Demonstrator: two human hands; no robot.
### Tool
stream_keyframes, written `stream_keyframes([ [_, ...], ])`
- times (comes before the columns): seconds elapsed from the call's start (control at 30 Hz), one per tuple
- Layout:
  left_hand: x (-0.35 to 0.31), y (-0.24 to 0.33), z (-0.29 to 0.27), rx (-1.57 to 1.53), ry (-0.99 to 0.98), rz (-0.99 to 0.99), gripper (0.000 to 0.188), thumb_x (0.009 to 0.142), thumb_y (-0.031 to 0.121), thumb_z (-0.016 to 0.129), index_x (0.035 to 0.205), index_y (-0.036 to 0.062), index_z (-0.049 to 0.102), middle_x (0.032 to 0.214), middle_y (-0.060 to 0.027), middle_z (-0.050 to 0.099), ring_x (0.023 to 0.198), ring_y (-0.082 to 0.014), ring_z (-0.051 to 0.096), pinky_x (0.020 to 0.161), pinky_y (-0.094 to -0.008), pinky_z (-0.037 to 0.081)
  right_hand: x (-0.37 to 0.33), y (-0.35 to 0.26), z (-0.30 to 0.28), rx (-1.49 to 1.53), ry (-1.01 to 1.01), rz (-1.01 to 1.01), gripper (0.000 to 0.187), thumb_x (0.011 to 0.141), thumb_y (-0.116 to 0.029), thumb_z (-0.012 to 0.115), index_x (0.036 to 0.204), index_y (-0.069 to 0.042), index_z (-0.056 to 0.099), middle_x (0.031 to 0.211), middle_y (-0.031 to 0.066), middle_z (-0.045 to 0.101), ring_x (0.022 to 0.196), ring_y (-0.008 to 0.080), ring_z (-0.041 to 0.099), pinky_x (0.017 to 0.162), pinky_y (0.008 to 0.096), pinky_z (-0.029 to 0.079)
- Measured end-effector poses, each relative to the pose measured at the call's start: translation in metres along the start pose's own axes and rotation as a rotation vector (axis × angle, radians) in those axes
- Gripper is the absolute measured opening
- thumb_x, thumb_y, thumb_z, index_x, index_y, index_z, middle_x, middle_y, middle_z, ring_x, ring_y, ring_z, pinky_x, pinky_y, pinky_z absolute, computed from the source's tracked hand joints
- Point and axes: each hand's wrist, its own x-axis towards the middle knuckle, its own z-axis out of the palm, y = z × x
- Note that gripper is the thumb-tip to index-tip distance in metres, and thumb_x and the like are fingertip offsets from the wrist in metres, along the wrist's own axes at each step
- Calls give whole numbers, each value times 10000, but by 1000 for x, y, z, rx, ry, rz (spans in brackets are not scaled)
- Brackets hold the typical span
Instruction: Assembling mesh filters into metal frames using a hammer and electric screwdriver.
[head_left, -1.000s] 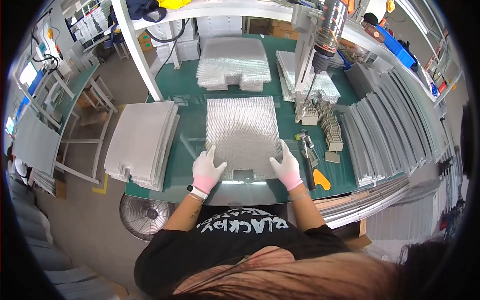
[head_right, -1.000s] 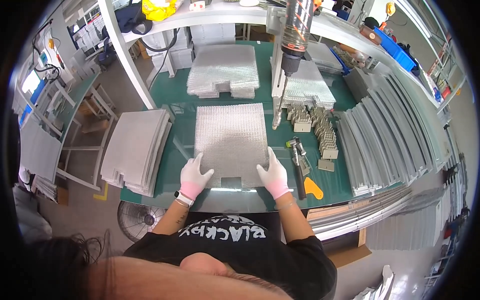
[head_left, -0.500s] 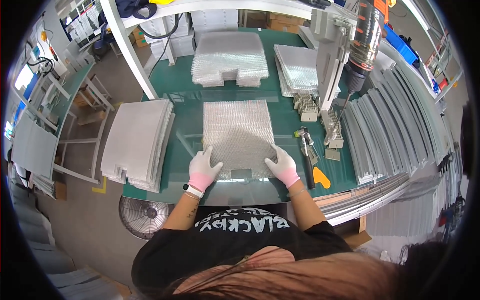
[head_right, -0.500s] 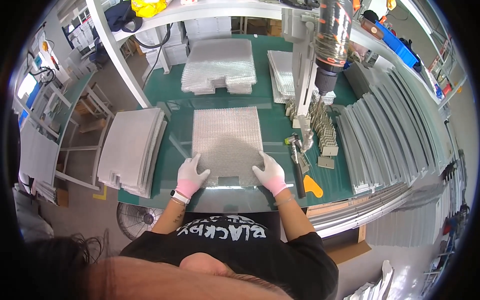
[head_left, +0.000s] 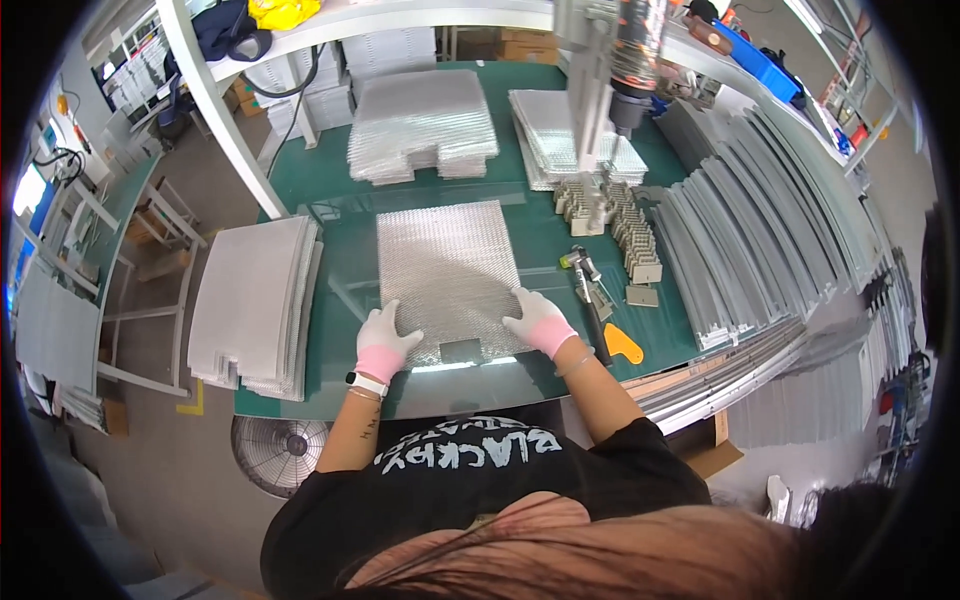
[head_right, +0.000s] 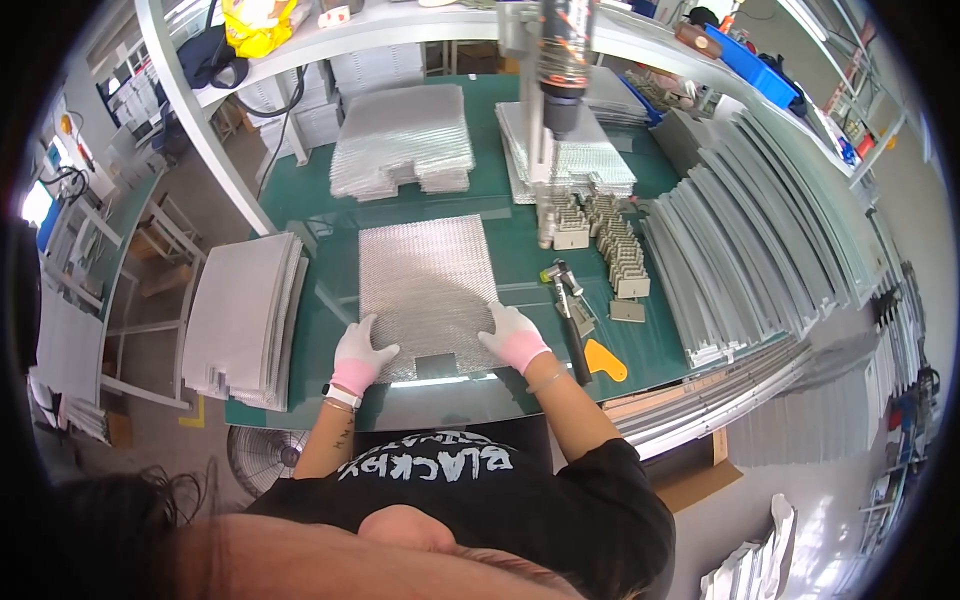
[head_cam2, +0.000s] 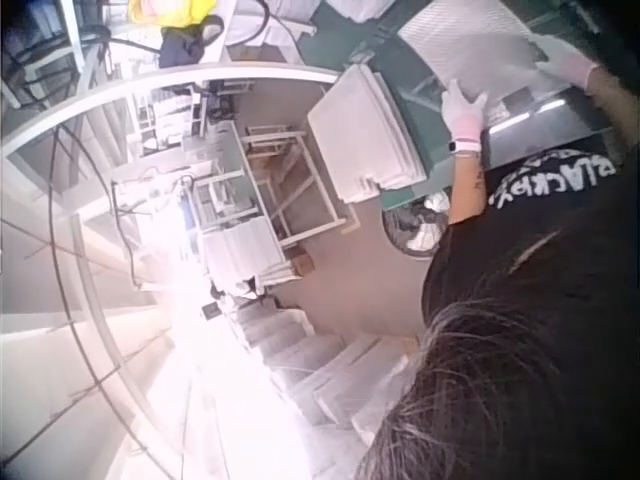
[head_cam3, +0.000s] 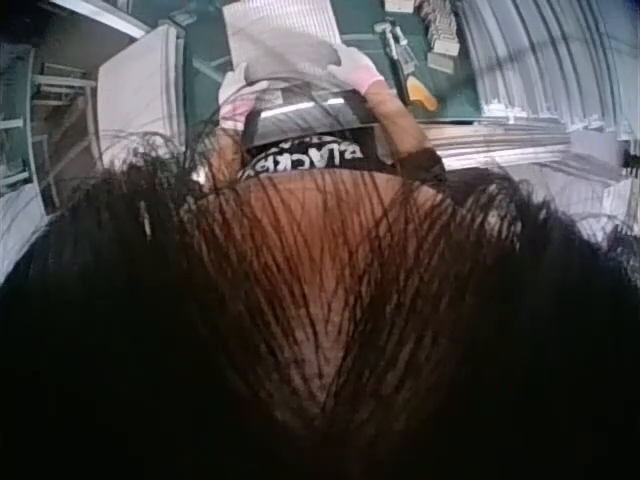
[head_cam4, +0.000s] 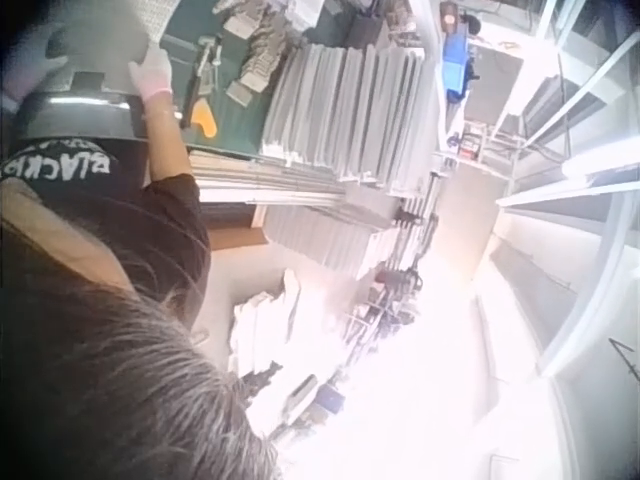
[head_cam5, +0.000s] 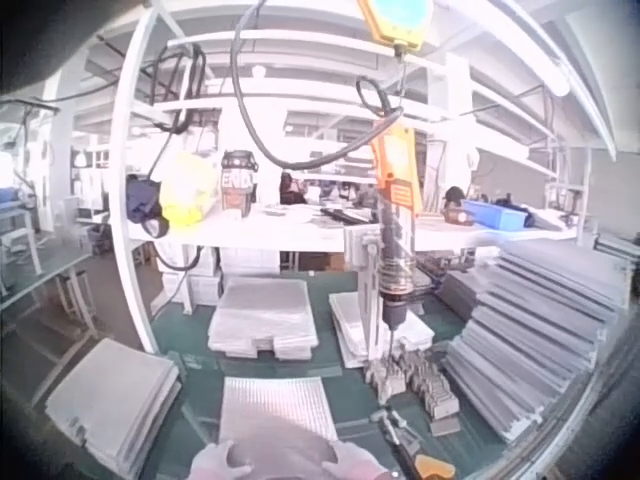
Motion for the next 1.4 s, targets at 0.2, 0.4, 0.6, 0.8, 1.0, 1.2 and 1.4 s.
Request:
stream_keyframes([
  [0.2,-2,17,-19,93,-29,-103,819,731,407,819,1429,136,488,1223,-186,554,1131,-372,575,953,-437,496,-10,1,-21,-65,-25,13,571,856,-431,650,1314,-96,586,1185,251,621,1142,397,588,1002,439,470],
  [0.4,15,-20,-9,249,-89,241,859,713,552,786,1442,200,501,1570,-195,298,1478,-437,154,1197,-588,63,-37,111,-97,-267,873,508,625,735,-344,738,1290,-95,598,1101,213,651,1019,401,626,887,495,512],
  [0.6,-45,18,-17,304,-206,232,850,704,566,783,1424,197,523,1537,-165,358,1467,-417,201,1201,-588,58,-87,185,-95,-87,568,593,856,671,-372,839,1351,30,509,1187,258,647,1085,383,638,957,417,511],
  [0.8,-108,11,-16,-270,54,657,291,743,234,779,931,54,649,987,-103,665,995,-313,625,873,-442,466,-130,124,-104,199,370,430,330,789,-190,750,1016,29,654,872,136,695,779,206,674,732,316,528],
  [1.0,-165,-5,67,-1640,-712,-692,598,1028,447,506,1402,-9,409,1370,-177,491,1190,-269,543,1037,-398,455,-176,-24,-22,736,104,-8,259,908,-131,630,1135,-11,658,1012,82,708,949,148,651,880,318,521],
  [1.2,-146,13,114,-2017,-367,-657,488,995,305,612,1354,20,444,1282,-155,545,1190,-323,541,1040,-441,452,-195,-12,137,1204,-396,300,390,1042,-324,524,1269,-12,583,1136,78,660,944,119,611,831,302,524],
  [1.4,-163,2,112,-1879,-495,-567,374,1022,301,563,1297,59,489,1257,-104,579,1135,-248,584,940,-388,491,-182,-12,162,1675,-424,432,389,1042,-352,511,1301,-61,515,1119,76,621,886,165,603,763,299,533],
])
